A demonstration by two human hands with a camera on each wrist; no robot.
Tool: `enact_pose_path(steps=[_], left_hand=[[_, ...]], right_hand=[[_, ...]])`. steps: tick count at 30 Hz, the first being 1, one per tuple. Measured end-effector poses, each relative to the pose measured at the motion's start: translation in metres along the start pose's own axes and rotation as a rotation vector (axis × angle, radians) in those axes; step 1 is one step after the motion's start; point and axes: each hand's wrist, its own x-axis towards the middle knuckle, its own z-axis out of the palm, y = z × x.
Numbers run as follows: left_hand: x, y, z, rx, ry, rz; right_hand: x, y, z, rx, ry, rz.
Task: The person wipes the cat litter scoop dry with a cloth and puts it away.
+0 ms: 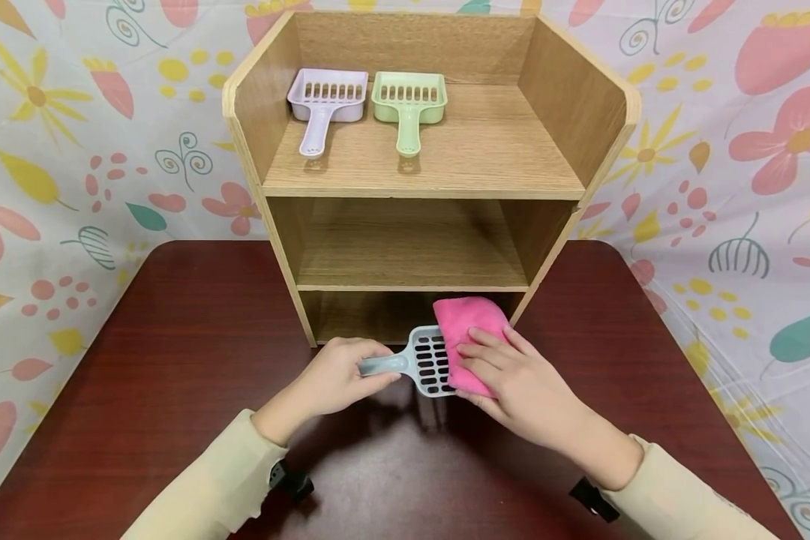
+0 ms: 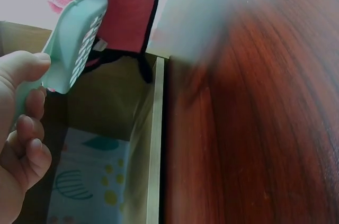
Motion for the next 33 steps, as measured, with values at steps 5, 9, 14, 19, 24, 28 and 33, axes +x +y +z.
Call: enact_pose_path(steps=[5,9,14,19,24,28,33], left_hand=[[0.001,0.000,-0.001,-0.022,0.007,-0.002],[0.002,0.003,0.000,-0.022,-0.003,-0.010],[0.005,0.006,0.004,0.010,-0.025,-0.003],[0.006,0.006,0.009,0.031,-0.045,0.010],[0.008,0.006,0.011,0.044,-0.076,0.025],[0.010,0.006,0.011,0.068,-0.119,0.031],[0.012,0.006,0.013,0.084,-0.152,0.053]], right_hand=[[0.002,0.000,-0.004,0.117,0.019,0.092],[0.008,-0.007,-0.004,0.246,0.035,0.178],[0.017,-0.018,-0.002,0.313,0.037,0.245],[0.023,-0.027,0.001,0.357,0.026,0.257],[0.024,-0.032,0.003,0.389,0.043,0.222],[0.022,-0.037,0.005,0.411,0.080,0.180],[0.020,-0.043,0.008,0.353,0.118,0.049]])
